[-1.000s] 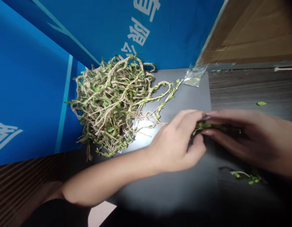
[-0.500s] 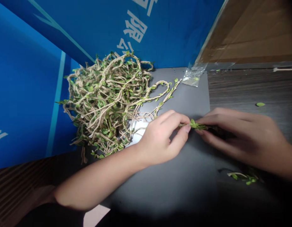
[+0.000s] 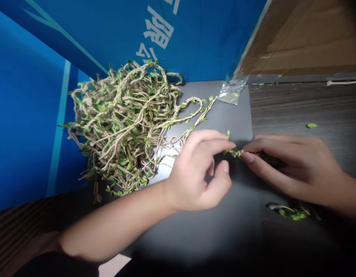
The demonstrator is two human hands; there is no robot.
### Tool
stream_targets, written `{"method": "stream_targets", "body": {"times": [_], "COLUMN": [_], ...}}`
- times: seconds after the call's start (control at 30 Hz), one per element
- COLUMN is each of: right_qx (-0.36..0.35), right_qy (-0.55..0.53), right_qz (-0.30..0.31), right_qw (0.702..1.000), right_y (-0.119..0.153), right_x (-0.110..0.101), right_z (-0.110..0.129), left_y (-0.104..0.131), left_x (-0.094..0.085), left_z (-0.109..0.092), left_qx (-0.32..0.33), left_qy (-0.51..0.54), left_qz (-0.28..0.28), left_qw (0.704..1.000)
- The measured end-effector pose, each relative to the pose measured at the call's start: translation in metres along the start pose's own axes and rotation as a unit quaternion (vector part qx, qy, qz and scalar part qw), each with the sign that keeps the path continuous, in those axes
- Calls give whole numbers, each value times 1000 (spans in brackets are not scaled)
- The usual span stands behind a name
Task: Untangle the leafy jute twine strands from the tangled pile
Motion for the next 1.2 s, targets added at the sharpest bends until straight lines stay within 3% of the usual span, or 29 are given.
{"method": "stream_targets", "body": {"times": [0.13,0.37,0.73,1.0,1.1,1.2], "right_qx": [0,17,79,45,28,33], "right_qy": [-45,-87,-166,-156,-157,-146], "right_qz": [25,19,37,77,100,110], "right_qw": [999,996,982,984,982,983], "right_y": [1,1,-3,-5,-7,-7], "right_x": [6,5,3,8,9,10], "right_z": [-1,-2,0,3,5,5], "left_y": [0,-7,-6,-3,-3,-10], "left_x": [13,7,8,7,5,7], "left_z": [2,7,2,-3,-7,-6], "left_qx": [-11,-22,19,25,-5,-36], "left_qy": [13,-23,-43,-49,-43,-60], "left_qz": [79,41,97,103,115,176], "left_qw": [997,999,994,993,992,982]}}
Point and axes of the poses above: each hand's wrist, its own y-axis away from the middle knuckle, its own x-axis out of the palm, z = x × y, the point moved 4 cm from there along -y, towards the middle knuckle, and after that the axes turned 13 degrees about -y, right-handed, at the moved point
